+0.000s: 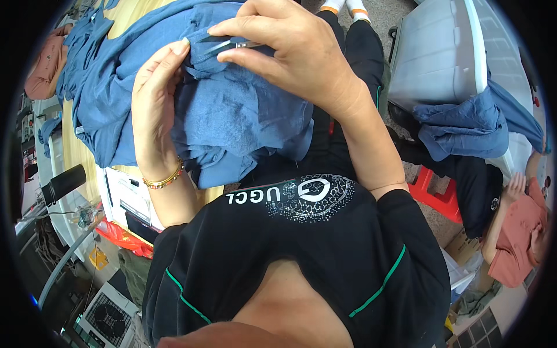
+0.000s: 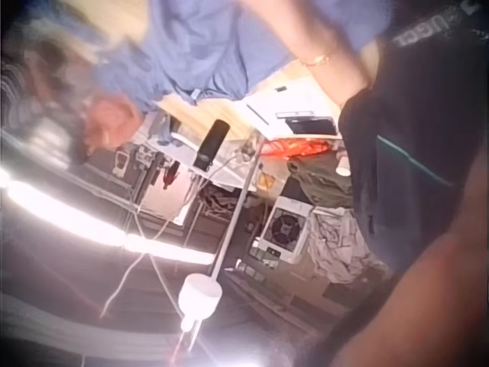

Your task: Trimming loose threads from a blue garment and logging progress.

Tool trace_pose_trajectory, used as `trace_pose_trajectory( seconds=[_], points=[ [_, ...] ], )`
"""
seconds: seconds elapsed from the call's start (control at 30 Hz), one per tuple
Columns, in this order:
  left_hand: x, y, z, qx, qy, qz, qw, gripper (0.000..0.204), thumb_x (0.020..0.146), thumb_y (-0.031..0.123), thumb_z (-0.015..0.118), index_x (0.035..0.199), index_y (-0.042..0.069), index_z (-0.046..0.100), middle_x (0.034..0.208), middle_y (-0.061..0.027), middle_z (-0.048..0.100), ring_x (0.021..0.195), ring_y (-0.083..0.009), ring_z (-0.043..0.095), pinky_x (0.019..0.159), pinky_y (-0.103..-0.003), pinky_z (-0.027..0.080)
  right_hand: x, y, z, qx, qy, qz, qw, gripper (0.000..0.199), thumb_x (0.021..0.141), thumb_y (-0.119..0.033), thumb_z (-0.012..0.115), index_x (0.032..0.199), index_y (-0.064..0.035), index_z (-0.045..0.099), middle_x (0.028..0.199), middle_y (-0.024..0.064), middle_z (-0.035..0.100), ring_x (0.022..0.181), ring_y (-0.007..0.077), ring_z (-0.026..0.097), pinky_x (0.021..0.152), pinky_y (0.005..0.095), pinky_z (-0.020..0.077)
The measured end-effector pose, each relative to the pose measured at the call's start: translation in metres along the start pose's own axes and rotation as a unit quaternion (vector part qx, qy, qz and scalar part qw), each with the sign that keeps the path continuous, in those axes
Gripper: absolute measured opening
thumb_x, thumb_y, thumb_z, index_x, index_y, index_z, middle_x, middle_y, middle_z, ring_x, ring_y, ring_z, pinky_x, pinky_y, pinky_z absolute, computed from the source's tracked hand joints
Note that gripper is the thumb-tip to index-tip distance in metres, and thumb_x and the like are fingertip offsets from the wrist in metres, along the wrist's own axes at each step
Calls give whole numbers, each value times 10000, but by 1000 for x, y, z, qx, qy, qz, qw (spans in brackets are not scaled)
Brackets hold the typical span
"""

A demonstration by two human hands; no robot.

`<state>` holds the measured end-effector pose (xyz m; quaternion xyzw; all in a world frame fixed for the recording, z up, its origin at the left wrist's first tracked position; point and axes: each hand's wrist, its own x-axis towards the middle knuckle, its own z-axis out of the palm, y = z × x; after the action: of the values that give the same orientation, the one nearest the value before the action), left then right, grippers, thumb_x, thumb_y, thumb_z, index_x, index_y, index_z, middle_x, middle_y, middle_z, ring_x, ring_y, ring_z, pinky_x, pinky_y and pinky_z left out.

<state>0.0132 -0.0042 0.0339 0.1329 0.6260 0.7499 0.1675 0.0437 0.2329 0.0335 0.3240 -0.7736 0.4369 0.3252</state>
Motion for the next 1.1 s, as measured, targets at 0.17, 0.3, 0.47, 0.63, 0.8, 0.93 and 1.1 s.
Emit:
trace_pose_trajectory(
  seconds=[0.17,0.3,0.47,0.63,0.8,0.93,1.1],
  points=[
    [-2,-3,0,12,-5,18,1000,243,1013,181,667,1141,-8,750,1027,-20,747,958,-64,644,894,-210,474,-2,9,13,-54,57,-127,989,291,803,-91,825,1081,-48,751,886,101,634,788,260,629,691,336,513],
    [-1,-7,4,17,-14,36,999,250,1025,187,657,1141,-16,746,1029,-10,738,949,-52,630,883,-203,469,-2,10,15,-65,60,-124,988,261,803,-98,824,1054,-73,760,886,90,647,792,263,641,684,343,521],
    [-1,-8,4,34,-23,34,999,255,1030,196,654,1140,-16,743,1006,9,723,924,-37,606,853,-190,457,-3,13,14,-74,58,-136,986,246,806,-98,821,1045,-78,765,887,86,652,790,259,644,675,340,519],
    [1,-7,8,27,-12,36,999,239,1024,181,663,1138,-15,739,987,24,702,893,-30,582,824,-187,446,9,-27,-4,-16,-50,144,988,207,820,-87,832,1013,-46,768,853,51,644,756,187,620,664,289,489],
    [-3,-5,17,62,2,82,995,175,990,83,665,1136,14,730,971,-8,717,897,-69,620,798,-231,482,1,-14,7,116,-48,309,943,160,858,-112,826,945,-7,742,802,-20,602,731,68,527,645,225,388],
    [-3,-9,24,401,112,291,861,259,832,-24,653,1074,48,706,908,-108,683,877,-255,674,802,-331,537,-3,-2,0,87,-94,222,967,197,840,-157,851,933,-18,747,770,-49,541,690,37,438,603,232,303],
    [-3,0,32,453,175,307,818,234,791,-21,689,1020,20,696,882,-90,670,837,-232,670,763,-326,547,15,29,-7,387,45,-89,917,178,839,-77,850,940,19,738,737,-30,584,690,40,476,594,215,349]
  ],
)
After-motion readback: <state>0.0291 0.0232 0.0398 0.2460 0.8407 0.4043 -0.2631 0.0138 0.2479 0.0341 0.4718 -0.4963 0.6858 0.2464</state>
